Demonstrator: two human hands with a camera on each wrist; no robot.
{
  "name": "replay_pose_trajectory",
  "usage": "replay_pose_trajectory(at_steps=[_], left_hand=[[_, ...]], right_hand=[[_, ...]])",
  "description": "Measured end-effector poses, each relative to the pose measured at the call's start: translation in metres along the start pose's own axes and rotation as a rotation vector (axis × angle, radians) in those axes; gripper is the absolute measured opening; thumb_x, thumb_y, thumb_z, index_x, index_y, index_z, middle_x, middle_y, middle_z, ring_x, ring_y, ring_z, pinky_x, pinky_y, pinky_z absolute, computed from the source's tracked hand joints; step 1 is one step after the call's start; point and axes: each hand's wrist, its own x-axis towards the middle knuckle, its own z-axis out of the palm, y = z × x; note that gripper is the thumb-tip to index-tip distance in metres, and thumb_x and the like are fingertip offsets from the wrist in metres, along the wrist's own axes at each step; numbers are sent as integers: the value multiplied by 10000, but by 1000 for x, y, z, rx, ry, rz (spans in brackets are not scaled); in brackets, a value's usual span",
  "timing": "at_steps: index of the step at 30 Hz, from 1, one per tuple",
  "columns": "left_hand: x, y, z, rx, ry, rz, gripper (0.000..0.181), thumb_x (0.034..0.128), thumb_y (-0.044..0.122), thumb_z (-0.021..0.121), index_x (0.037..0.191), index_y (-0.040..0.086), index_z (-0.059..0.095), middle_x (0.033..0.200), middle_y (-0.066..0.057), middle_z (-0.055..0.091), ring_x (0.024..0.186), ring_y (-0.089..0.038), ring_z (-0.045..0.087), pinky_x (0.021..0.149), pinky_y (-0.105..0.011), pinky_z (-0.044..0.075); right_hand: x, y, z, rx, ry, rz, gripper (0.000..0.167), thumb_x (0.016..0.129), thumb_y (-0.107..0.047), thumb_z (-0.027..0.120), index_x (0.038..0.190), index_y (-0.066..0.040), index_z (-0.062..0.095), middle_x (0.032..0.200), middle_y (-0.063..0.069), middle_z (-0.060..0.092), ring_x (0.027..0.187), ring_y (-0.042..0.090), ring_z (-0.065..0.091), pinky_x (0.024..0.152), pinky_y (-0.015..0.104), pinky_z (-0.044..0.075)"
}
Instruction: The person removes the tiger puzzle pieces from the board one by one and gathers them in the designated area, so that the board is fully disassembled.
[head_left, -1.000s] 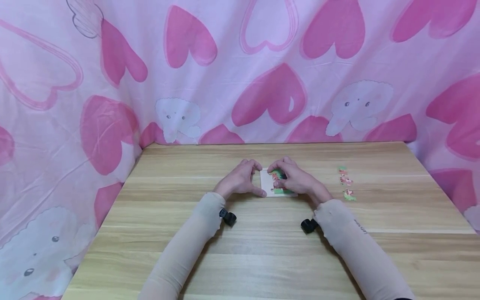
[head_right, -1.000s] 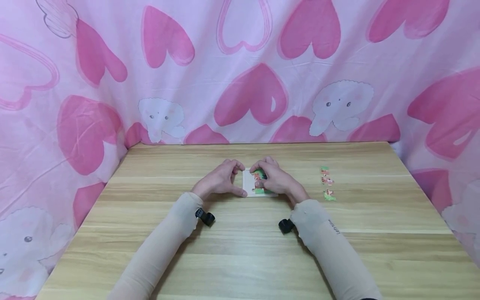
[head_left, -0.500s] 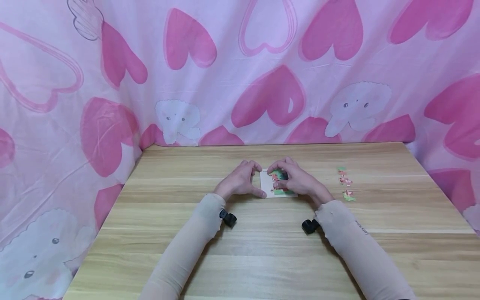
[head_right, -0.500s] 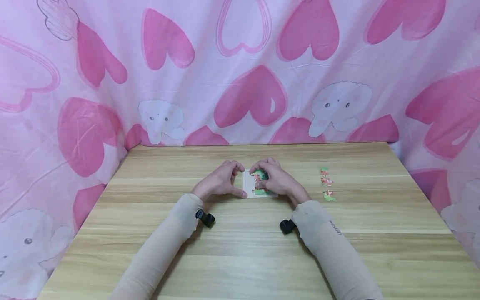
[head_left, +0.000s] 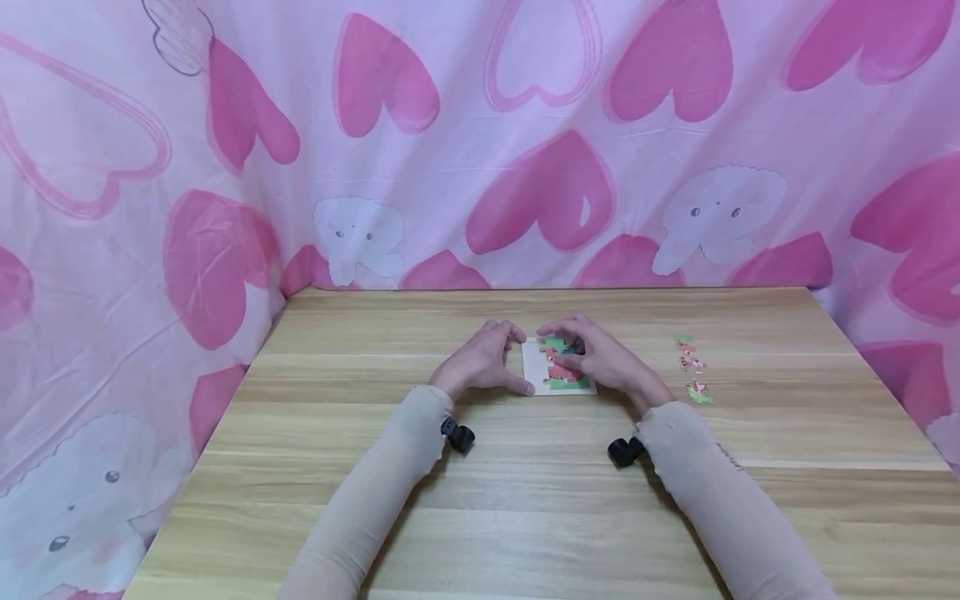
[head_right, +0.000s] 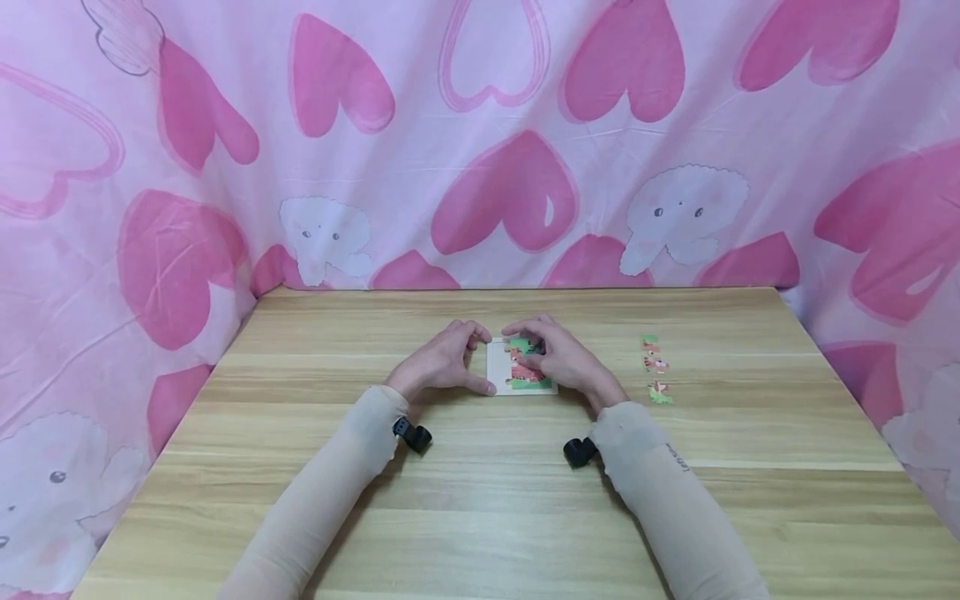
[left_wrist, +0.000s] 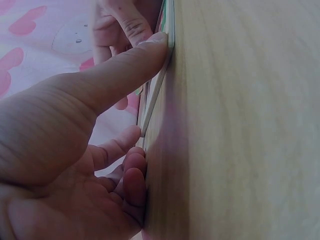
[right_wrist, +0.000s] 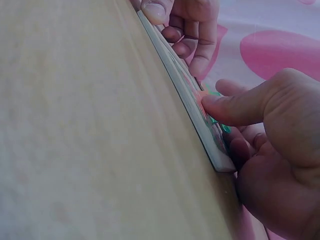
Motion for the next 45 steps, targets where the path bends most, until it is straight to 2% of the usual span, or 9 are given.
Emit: replay_pose_trajectory(at_steps=[7, 11, 14, 18, 22, 27, 34, 45], left_hand=[[-1, 1, -1, -15, 0, 5, 881, 775, 372, 1056, 1478, 150, 574, 1344, -59, 547, 1217, -221, 557, 1082, -402, 519], [-1, 1, -1, -16, 2, 4, 883, 771, 368, 1059, 1477, 149, 576, 1346, -63, 553, 1218, -225, 561, 1084, -405, 520], [-1, 1, -1, -13, 4, 1, 888, 769, 366, 1060, 1481, 148, 576, 1356, -64, 554, 1232, -225, 564, 1098, -402, 518], [-1, 1, 0, -12, 5, -4, 890, 770, 356, 1060, 1485, 143, 573, 1366, -66, 551, 1246, -226, 565, 1107, -404, 517], [-2, 1, -1, -20, 3, -6, 890, 772, 350, 1060, 1486, 142, 572, 1366, -68, 549, 1247, -229, 565, 1104, -408, 518], [-2, 1, -1, -27, 5, -2, 892, 764, 354, 1064, 1482, 149, 576, 1357, -71, 552, 1236, -233, 565, 1092, -410, 522], [-1, 1, 0, -26, 6, 1, 885, 768, 345, 1062, 1481, 142, 578, 1343, -69, 550, 1223, -229, 557, 1081, -405, 521], [-1, 2, 0, -30, 6, 6, 883, 776, 349, 1058, 1484, 142, 573, 1336, -66, 544, 1215, -228, 550, 1074, -405, 517]], right_hand=[[2, 3, -1, 3, 59, 37, 427, 996, 3, 799, 1406, -86, 717, 1292, 128, 615, 1103, 287, 554, 945, 363, 482], [3, 3, -3, 14, 73, 67, 338, 989, -17, 818, 1317, -55, 748, 1252, 148, 604, 1074, 293, 558, 933, 350, 480], [3, 3, -4, 12, 72, 75, 280, 988, -50, 837, 1261, -61, 780, 1247, 141, 612, 1073, 295, 562, 952, 385, 471], [2, 3, -5, 3, 65, 75, 310, 991, -69, 840, 1297, -85, 793, 1235, 131, 623, 1054, 289, 569, 953, 410, 474], [2, 4, -5, 18, 56, 65, 366, 998, -57, 829, 1356, -89, 759, 1217, 144, 647, 1027, 281, 579, 924, 361, 493], [3, 5, -5, 65, 62, 70, 386, 988, -63, 850, 1334, -54, 679, 1213, 158, 656, 1052, 280, 586, 899, 282, 505], [2, 5, -5, 80, 69, 98, 350, 971, -62, 868, 1273, -102, 695, 1170, 131, 672, 1039, 291, 603, 899, 320, 528], [1, 3, -7, 59, 62, 87, 332, 983, -95, 864, 1293, -68, 747, 1197, 157, 675, 1057, 287, 584, 919, 299, 502]])
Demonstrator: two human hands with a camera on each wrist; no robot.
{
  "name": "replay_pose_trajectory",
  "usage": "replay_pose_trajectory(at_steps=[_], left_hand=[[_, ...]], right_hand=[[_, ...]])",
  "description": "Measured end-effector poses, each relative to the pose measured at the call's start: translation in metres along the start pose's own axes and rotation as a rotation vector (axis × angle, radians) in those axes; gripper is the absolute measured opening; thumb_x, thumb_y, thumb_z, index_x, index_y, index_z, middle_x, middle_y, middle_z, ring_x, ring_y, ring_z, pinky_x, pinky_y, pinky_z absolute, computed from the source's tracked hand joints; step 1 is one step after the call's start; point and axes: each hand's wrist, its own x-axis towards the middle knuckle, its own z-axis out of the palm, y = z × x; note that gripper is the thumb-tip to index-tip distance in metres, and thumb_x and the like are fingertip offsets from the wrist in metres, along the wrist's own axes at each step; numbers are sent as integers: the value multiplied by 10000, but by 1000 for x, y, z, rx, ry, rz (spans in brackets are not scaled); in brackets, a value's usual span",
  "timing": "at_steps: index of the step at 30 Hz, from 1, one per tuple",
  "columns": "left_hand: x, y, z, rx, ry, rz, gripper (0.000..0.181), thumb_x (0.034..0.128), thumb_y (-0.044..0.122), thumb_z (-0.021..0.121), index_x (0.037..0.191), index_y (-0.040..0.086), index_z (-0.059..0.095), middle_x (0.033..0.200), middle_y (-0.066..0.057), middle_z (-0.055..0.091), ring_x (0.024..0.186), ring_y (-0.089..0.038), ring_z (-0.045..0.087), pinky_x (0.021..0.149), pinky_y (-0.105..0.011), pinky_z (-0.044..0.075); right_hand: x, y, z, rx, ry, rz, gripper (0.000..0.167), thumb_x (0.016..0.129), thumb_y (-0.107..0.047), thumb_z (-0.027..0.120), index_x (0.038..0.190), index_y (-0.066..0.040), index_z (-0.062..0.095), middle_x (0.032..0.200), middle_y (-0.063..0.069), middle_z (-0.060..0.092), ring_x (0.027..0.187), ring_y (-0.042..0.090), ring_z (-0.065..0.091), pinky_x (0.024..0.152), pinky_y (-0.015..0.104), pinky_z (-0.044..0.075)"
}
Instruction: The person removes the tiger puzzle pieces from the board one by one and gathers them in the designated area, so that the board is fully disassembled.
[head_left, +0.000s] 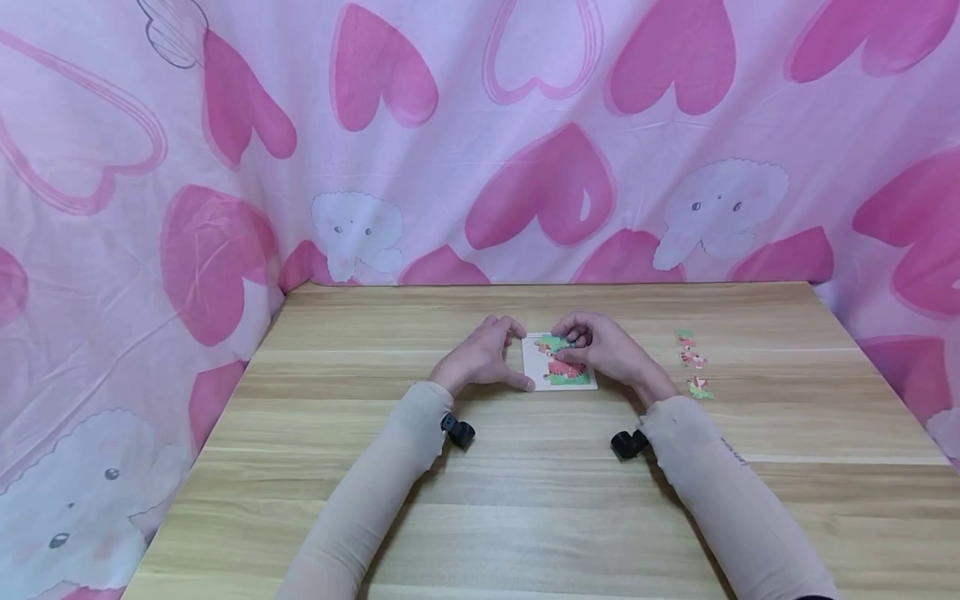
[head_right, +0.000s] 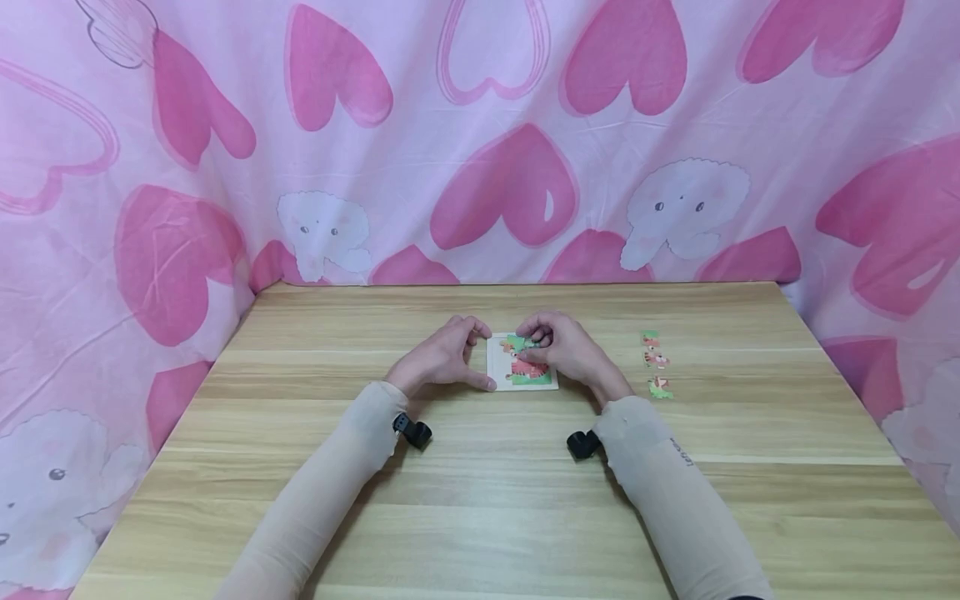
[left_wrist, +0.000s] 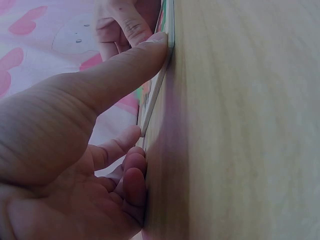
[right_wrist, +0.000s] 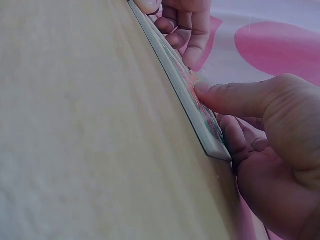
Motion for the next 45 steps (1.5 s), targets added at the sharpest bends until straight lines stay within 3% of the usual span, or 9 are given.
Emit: replay_pose_trajectory(at_steps=[8, 19, 30, 35, 40, 45], left_hand=[[0, 1, -2, 4, -1, 2, 882, 780, 350, 1055, 1485, 143, 567, 1347, -62, 539, 1231, -227, 548, 1091, -402, 512], [1, 1, -3, 14, -3, -2, 874, 783, 361, 1052, 1480, 152, 568, 1345, -53, 539, 1232, -221, 547, 1088, -401, 513], [0, 0, -2, 1, -13, -10, 894, 778, 355, 1056, 1497, 150, 566, 1386, -67, 543, 1267, -235, 559, 1112, -419, 514], [0, 1, -1, 4, -13, -13, 887, 783, 351, 1053, 1495, 151, 566, 1373, -65, 540, 1253, -232, 556, 1103, -418, 517], [0, -1, -1, -2, -6, -11, 884, 776, 351, 1057, 1488, 152, 573, 1371, -61, 543, 1252, -228, 560, 1101, -415, 521], [0, -1, 0, -2, -4, -15, 885, 771, 366, 1059, 1482, 157, 574, 1346, -46, 545, 1228, -216, 556, 1096, -403, 517]], right_hand=[[0, -5, 0, -58, 3, 14, 316, 969, -127, 886, 1267, -97, 784, 1216, 122, 670, 1089, 287, 591, 975, 407, 503], [4, -4, 2, -203, 60, -35, 305, 924, -242, 947, 1162, -99, 820, 1132, 105, 609, 1014, 263, 576, 898, 388, 493], [1, 2, 1, -84, 52, -45, 280, 999, -159, 863, 1267, -148, 785, 1078, 77, 703, 985, 262, 611, 826, 296, 523], [-1, -1, -3, -92, 57, -62, 302, 1000, -183, 863, 1289, -155, 783, 1067, 67, 715, 980, 260, 624, 829, 306, 533], [-9, -8, -18, -113, 72, -44, 327, 1017, -215, 850, 1332, -201, 766, 1141, 56, 730, 1040, 265, 658, 931, 406, 568], [-31, -11, -41, -101, 146, 20, 311, 1025, -309, 845, 1323, -301, 754, 1166, 45, 711, 1045, 295, 646, 886, 411, 596]])
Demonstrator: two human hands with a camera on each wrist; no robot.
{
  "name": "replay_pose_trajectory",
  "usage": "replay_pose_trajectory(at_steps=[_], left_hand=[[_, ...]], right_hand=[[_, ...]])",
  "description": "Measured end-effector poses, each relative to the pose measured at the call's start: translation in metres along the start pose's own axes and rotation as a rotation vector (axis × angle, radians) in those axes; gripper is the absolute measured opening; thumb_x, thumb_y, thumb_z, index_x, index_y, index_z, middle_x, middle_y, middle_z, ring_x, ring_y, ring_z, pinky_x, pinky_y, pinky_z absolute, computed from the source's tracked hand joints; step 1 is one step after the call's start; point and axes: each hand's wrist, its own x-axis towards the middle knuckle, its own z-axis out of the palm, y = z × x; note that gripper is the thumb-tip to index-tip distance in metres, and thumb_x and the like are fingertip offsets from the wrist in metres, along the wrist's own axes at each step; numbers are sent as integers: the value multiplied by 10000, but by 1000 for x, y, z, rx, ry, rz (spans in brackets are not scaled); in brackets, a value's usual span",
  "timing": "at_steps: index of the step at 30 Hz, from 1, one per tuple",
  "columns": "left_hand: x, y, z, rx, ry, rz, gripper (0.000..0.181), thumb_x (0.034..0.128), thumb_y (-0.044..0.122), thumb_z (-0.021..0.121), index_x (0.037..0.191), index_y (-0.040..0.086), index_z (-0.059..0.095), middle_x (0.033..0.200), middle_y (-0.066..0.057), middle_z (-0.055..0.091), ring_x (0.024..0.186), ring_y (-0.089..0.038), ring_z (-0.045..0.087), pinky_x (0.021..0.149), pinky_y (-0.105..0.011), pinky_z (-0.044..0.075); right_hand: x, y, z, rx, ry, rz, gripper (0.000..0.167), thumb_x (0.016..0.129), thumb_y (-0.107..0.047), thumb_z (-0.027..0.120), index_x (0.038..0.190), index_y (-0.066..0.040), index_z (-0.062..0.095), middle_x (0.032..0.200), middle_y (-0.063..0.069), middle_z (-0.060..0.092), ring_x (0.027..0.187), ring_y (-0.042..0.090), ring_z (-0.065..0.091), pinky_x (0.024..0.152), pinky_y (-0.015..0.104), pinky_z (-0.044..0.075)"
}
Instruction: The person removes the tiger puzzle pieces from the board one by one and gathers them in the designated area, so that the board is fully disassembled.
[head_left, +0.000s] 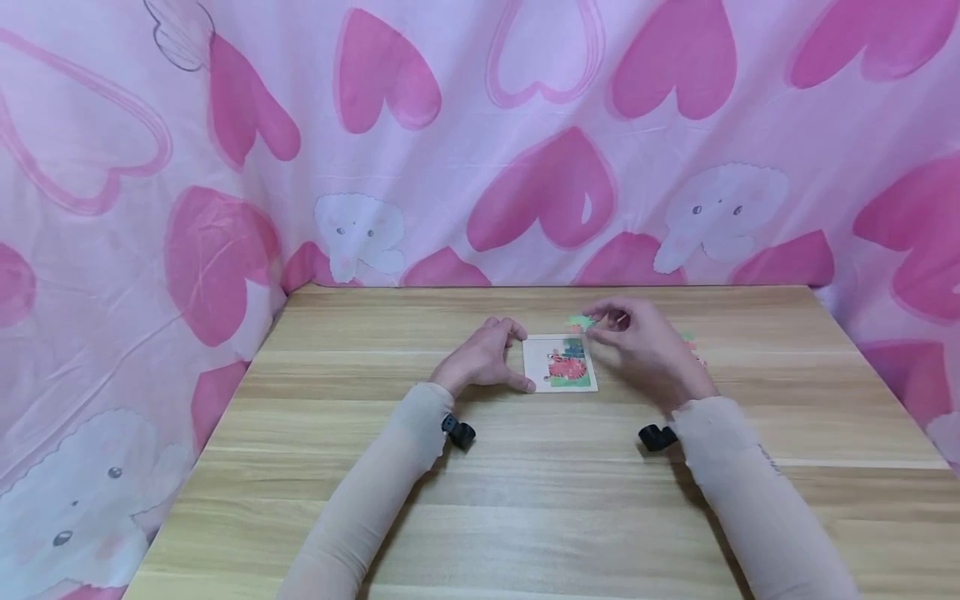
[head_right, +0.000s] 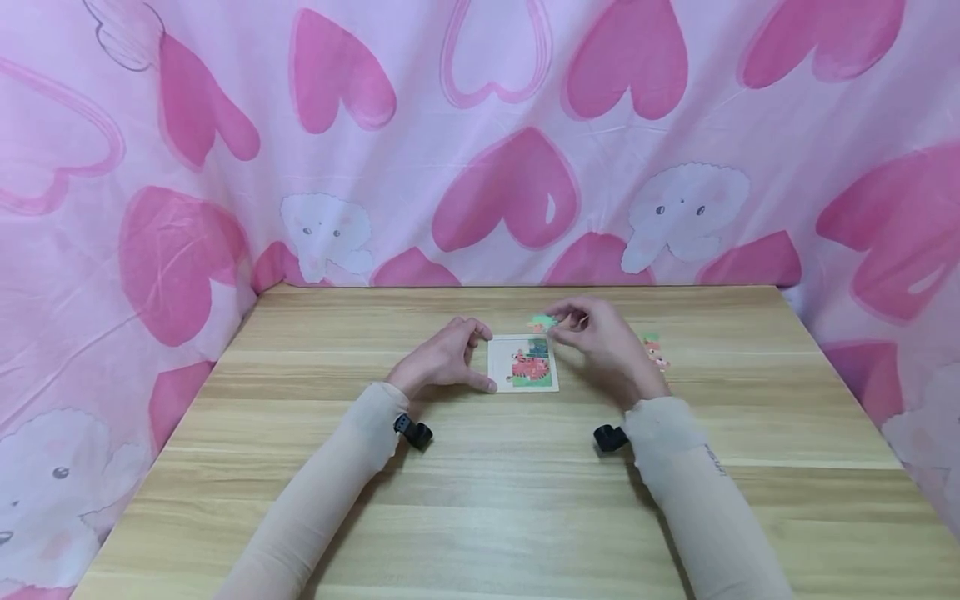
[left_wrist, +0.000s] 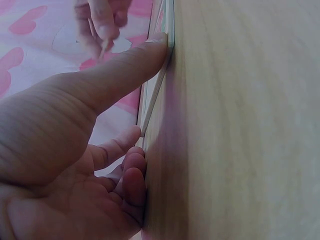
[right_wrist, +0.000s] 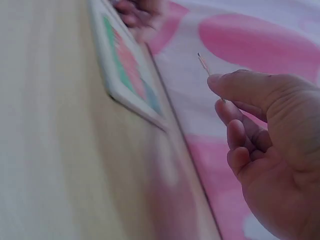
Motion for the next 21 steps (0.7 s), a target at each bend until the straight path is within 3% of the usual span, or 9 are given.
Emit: replay_pose_trajectory(at_steps=[7, 14, 16, 21], left_hand=[[0, 1, 0, 12, 3, 0, 885, 775, 354, 1058, 1485, 150, 571, 1347, -52, 547, 1233, -223, 560, 1116, -407, 511], [0, 0, 0, 19, 7, -3, 883, 774, 355, 1058, 1484, 152, 573, 1360, -52, 552, 1252, -223, 566, 1128, -412, 510], [0, 1, 0, 19, 6, -4, 882, 775, 354, 1058, 1485, 152, 574, 1357, -51, 553, 1247, -224, 565, 1122, -415, 513], [0, 2, 1, 18, 5, -1, 885, 775, 350, 1059, 1488, 149, 575, 1350, -53, 554, 1234, -229, 563, 1111, -420, 517]], right_hand=[[-12, 16, -51, -87, 80, -30, 379, 1046, -323, 820, 1385, -162, 761, 1155, 95, 694, 977, 254, 578, 750, 262, 518], [-23, 30, -73, -89, 125, -56, 366, 1042, -221, 824, 1384, -105, 758, 1044, 126, 670, 856, 187, 564, 643, 257, 495], [-26, 34, -74, -69, 105, -35, 371, 1053, -214, 810, 1399, -96, 746, 1041, 129, 658, 806, 182, 562, 613, 276, 508], [-34, 42, -74, 124, 36, 145, 412, 1077, -247, 778, 1464, -138, 691, 1128, 129, 595, 727, 206, 527, 531, 344, 511]])
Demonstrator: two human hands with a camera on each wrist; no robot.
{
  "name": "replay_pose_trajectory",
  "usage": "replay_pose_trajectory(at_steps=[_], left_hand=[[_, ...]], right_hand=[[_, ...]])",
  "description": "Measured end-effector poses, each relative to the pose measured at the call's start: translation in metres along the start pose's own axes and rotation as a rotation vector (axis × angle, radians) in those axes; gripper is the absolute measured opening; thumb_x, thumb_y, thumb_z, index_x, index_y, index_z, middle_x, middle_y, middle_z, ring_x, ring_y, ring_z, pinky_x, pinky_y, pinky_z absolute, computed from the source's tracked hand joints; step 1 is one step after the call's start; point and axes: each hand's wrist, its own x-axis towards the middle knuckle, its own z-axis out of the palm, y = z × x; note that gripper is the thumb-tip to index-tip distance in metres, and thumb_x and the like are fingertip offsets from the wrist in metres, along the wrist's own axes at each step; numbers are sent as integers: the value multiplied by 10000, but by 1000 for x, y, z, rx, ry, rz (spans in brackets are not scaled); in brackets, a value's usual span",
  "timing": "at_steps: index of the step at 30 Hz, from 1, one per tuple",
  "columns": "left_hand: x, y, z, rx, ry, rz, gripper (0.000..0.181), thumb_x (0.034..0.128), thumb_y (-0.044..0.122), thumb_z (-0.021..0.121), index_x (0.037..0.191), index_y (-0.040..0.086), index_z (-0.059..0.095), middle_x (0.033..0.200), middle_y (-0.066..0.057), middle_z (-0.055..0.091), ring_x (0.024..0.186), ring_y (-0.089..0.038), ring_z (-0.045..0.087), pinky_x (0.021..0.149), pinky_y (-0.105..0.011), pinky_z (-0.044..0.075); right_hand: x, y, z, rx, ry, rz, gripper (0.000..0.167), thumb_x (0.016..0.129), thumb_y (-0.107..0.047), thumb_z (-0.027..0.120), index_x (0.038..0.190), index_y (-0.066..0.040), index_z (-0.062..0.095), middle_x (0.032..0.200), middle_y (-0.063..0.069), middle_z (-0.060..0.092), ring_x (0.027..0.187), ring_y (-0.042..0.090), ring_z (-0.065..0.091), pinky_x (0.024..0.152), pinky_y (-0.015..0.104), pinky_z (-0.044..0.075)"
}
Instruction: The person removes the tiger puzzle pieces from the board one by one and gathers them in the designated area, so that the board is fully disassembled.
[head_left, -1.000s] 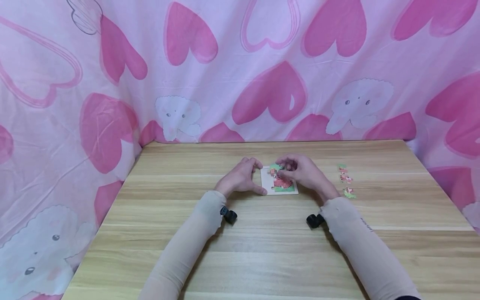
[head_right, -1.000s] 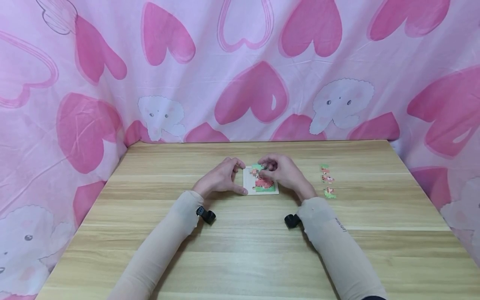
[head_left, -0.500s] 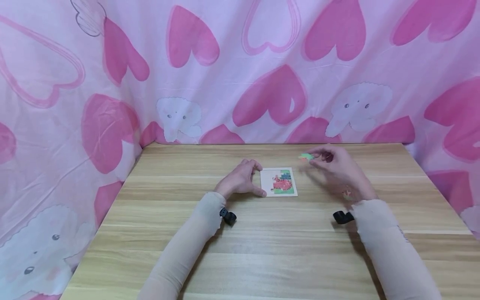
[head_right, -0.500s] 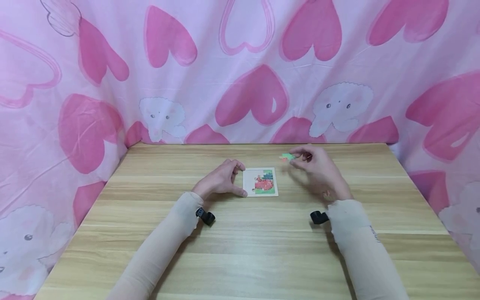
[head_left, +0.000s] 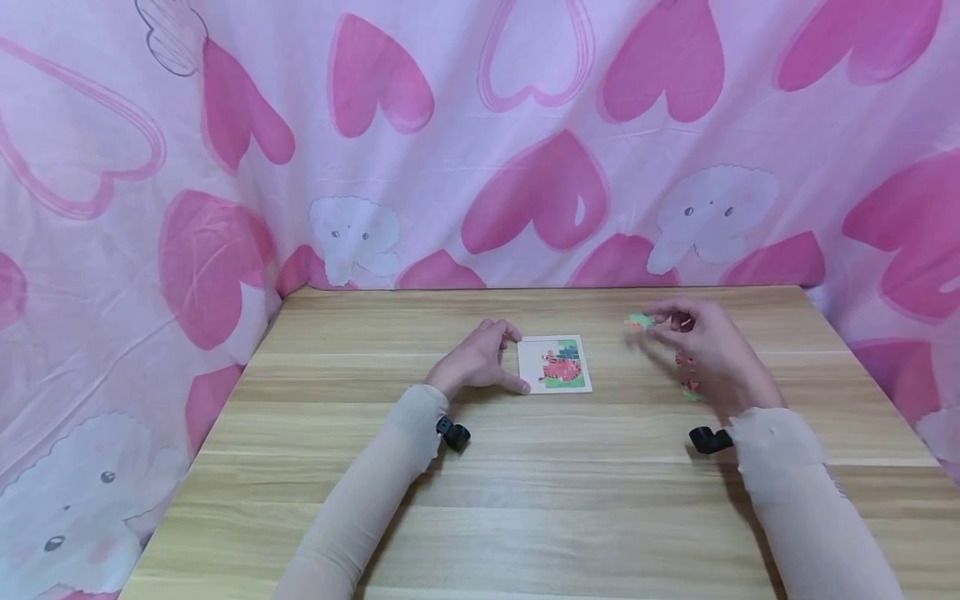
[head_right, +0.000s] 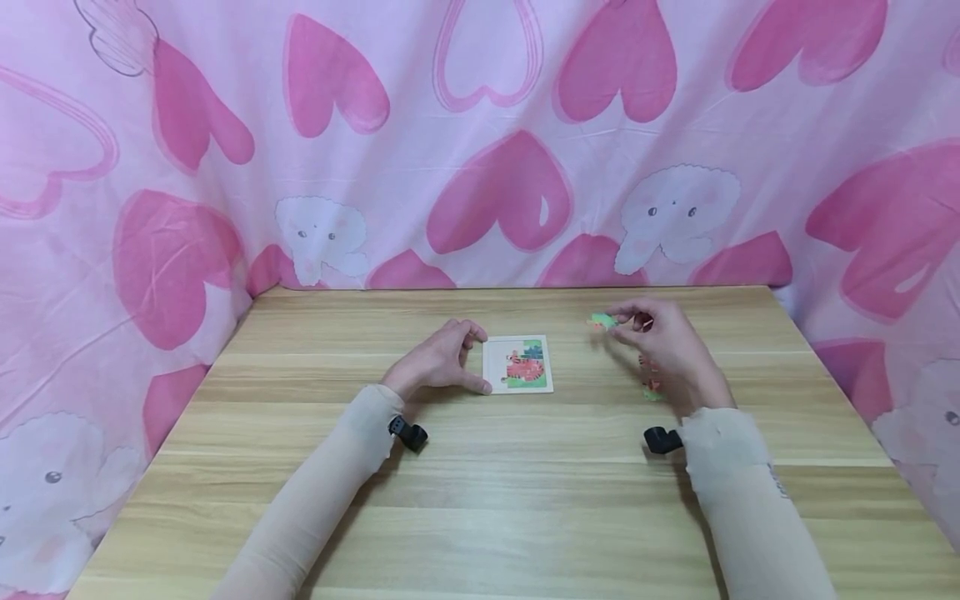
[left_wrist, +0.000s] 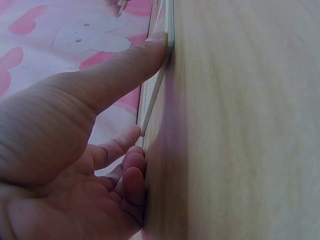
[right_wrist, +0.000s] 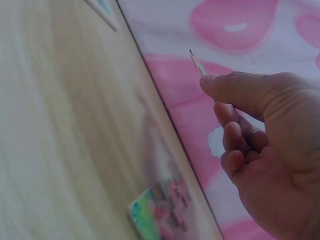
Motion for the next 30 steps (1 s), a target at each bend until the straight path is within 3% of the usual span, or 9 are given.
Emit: replay_pose_trajectory(at_steps=[3, 6, 12, 18, 30], left_hand=[[0, -1, 0, 6, 2, 4, 889, 775, 353, 1058, 1491, 146, 573, 1355, -56, 554, 1239, -228, 564, 1119, -420, 513], [0, -1, 0, 11, 1, 6, 891, 776, 362, 1057, 1491, 145, 571, 1355, -58, 554, 1239, -228, 563, 1121, -416, 511], [0, -1, 0, 5, 0, 0, 892, 772, 369, 1058, 1491, 160, 572, 1361, -48, 555, 1244, -223, 566, 1115, -415, 518], [1, -2, 1, 1, 1, -1, 887, 771, 372, 1059, 1484, 165, 573, 1356, -43, 552, 1239, -216, 565, 1105, -405, 520], [-1, -1, -1, -17, -4, 3, 890, 773, 349, 1059, 1491, 152, 571, 1357, -57, 550, 1238, -229, 556, 1095, -419, 519]], right_hand=[[4, 6, 3, -8, -4, -2, 417, 1070, -220, 785, 1465, -121, 694, 1161, 132, 604, 814, 202, 536, 553, 318, 506], [9, 12, 5, -124, 11, -75, 386, 1053, -161, 799, 1424, -88, 725, 1154, 145, 662, 889, 195, 558, 574, 289, 517], [15, 22, 8, -206, 11, -133, 350, 1036, -111, 809, 1373, -47, 745, 1132, 182, 715, 824, 158, 583, 550, 276, 522], [16, 27, 11, -245, 24, -182, 328, 1021, -115, 828, 1328, -17, 768, 1110, 174, 749, 875, 152, 611, 669, 216, 527], [17, 29, 13, -248, -35, -78, 354, 1049, -192, 806, 1367, -45, 753, 1159, 152, 714, 947, 227, 551, 713, 237, 500]])
